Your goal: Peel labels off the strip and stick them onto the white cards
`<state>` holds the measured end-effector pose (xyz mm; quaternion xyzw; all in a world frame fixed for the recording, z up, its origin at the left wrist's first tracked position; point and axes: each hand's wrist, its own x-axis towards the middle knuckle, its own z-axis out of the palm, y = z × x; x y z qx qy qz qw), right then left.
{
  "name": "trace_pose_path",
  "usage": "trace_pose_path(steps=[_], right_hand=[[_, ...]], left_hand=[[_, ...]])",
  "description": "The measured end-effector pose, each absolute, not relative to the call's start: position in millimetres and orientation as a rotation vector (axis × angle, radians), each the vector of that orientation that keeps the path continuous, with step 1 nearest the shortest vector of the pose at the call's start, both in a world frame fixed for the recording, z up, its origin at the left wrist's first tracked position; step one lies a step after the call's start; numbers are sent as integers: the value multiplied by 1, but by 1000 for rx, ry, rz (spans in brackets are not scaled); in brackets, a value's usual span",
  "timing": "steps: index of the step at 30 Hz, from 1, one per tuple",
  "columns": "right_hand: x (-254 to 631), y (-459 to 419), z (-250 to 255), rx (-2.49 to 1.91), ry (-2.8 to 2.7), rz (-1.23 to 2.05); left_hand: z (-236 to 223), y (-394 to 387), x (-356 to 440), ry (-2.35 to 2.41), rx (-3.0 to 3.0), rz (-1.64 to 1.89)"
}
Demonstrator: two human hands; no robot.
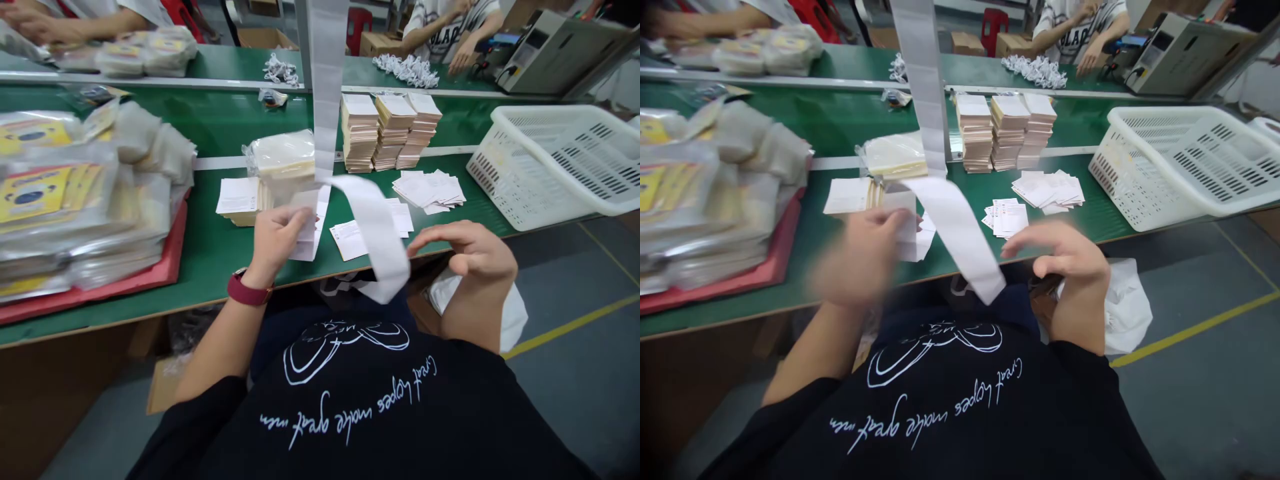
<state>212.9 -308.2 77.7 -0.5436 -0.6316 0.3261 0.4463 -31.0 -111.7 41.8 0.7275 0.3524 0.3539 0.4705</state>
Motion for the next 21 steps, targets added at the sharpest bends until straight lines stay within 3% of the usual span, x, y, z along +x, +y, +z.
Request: trace_pose_path(steps=[11,16,21], right_hand=[[112,-256,-16,-1335,-1045,778],[104,-261,-31,-1372,-928,790],[107,-267,-40,-1445,-972,762]], left_hand=[[-27,-132,-25,720,1735,682],[-31,-143,-33,484,2144,1014],[-33,-147,-39,395,2250,818]])
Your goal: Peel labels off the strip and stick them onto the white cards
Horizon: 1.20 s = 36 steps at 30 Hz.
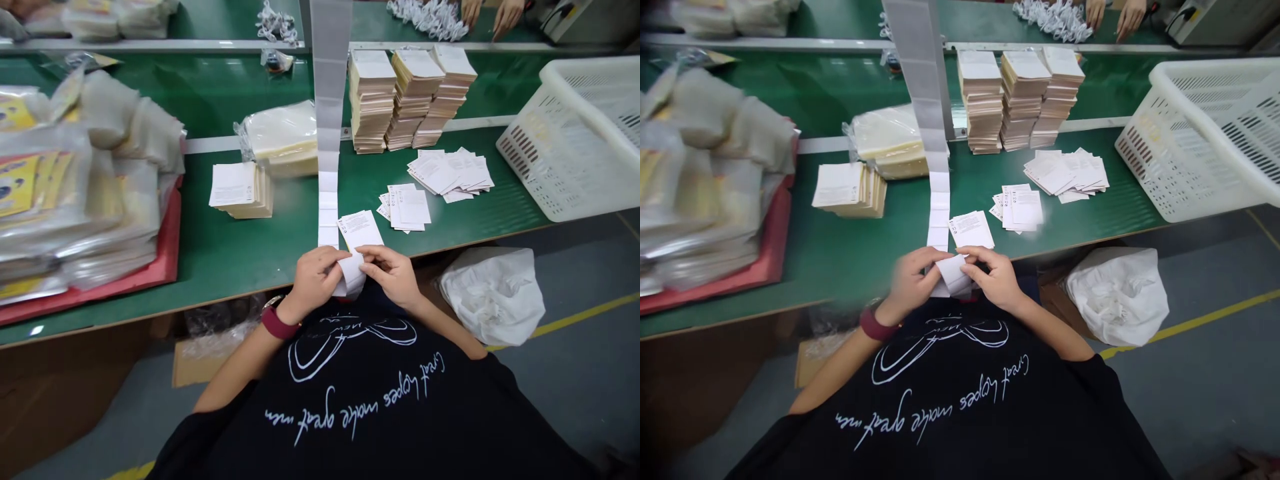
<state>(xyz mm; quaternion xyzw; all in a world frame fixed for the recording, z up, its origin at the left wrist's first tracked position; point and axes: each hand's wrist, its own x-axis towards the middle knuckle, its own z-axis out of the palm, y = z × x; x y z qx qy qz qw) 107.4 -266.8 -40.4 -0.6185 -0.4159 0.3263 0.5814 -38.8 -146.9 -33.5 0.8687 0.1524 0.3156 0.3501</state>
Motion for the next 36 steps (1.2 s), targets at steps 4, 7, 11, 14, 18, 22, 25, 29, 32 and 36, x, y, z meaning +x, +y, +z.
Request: trace_pose_path(steps=[4,7,11,14,18,22,25,29,32,36], right_hand=[[111,-269,-42,-1524,-1140,518],[114,-273,-42,-1597,-1268,287],[120,-280,-40,-1459,-1262,50],[132,-277,-37,-1329,-1095,-46],[151,-260,-39,-1615,-972,68],[156,-239,-51,-1791,-1020,287],[153,-231,-55,-1831,-1033,296],[150,-228,-53,-1892,-1103,266],[150,-226,-51,-1925,-1147,255],[151,-224,-51,-1943,-1197,234]], left_hand=[[-40,-146,-34,390,2200,743],[-44,-145,-29,321,2213,766],[-47,-143,-29,257,2273,811],[-51,-142,-31,212,2334,839],[-57,-144,-31,149,2438,837],[-61,-147,-30,127,2506,826],[-61,-147,-31,125,2523,811],[-60,-146,-30,124,2520,793],[-60,-145,-30,129,2517,776],[-60,-145,-30,126,2517,774]])
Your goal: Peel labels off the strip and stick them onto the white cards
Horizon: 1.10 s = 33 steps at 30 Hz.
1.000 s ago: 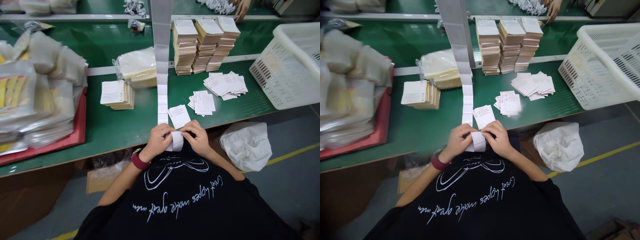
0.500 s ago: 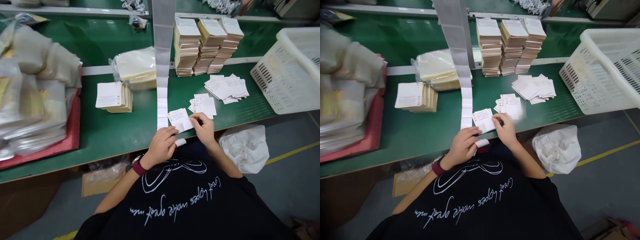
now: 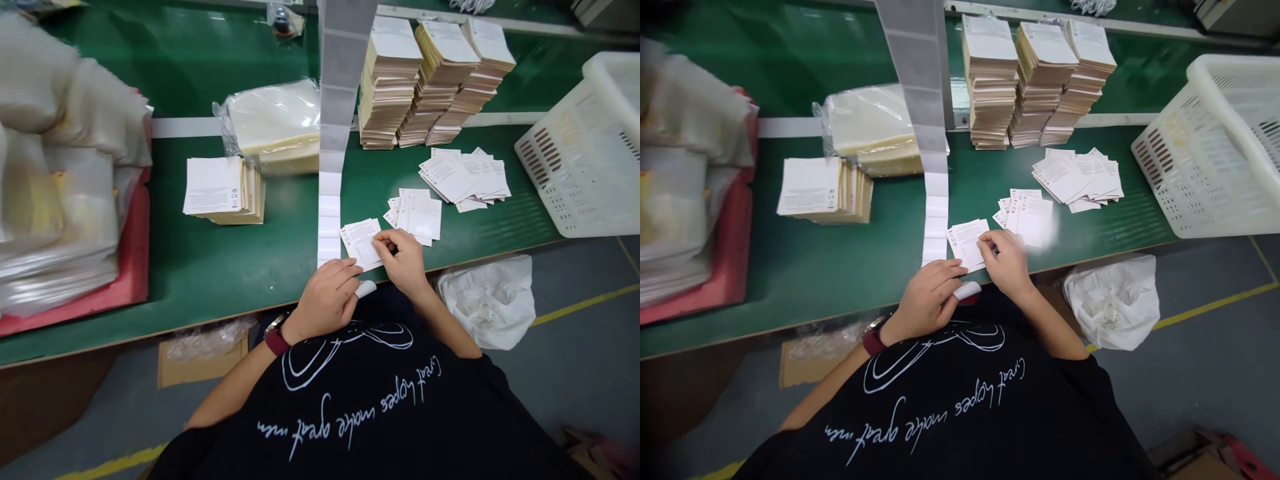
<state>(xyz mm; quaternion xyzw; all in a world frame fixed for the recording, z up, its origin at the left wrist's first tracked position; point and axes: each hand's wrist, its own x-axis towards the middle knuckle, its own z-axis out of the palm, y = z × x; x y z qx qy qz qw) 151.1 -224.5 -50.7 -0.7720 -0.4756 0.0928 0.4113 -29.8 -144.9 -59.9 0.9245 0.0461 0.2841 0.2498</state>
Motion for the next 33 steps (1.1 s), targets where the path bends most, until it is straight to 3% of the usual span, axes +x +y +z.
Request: trace_pose_path(steps=[16,28,33], right_hand=[[150,-222,-52,-2026,-1247,195],[148,-219,-51,-2409,-1291,-130],[150,-224,-46,-2264,-1321,22]], left_hand=[[-58,-145,-29,111,2525,761],[-60,-144,-29,154,2518,728],[-62,-144,-29,156,2486,756]])
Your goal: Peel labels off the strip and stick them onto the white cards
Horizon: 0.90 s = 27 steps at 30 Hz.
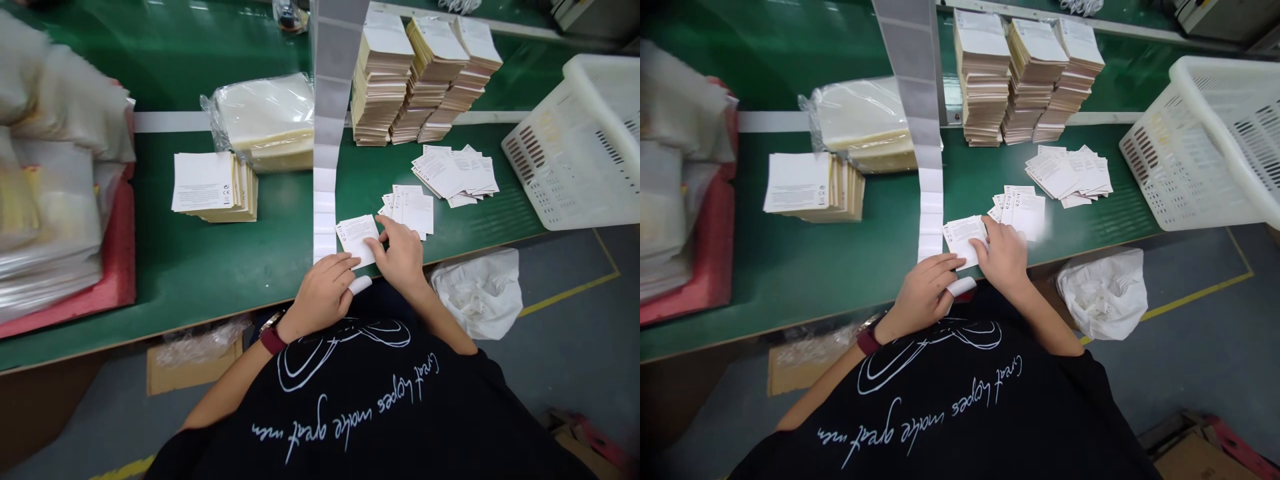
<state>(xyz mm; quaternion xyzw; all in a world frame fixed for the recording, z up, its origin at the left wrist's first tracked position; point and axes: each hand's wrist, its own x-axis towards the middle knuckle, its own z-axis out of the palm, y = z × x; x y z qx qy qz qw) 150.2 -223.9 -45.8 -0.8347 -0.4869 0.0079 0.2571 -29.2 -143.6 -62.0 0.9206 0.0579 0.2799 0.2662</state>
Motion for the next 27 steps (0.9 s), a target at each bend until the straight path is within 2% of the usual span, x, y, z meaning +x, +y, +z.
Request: trace_pose_path(steps=[7,19,21,24,27], right_hand=[[145,-225,-46,-2050,-1150,296],[190,-253,-25,-2155,-1042,-169],[180,-258,-21,-2056,-1175,-25],[147,-264,-22,-1786,-1396,374],[120,-265,-31,-1700,-1269,528]], left_hand=[[-63,-143,-30,132,2448,794],[-64,-141,-28,278,2318,821],[-63,-140,-28,324,2277,817],[-61,-140,-27,371,2221,829],[-59,-142,-26,399,2183,853]])
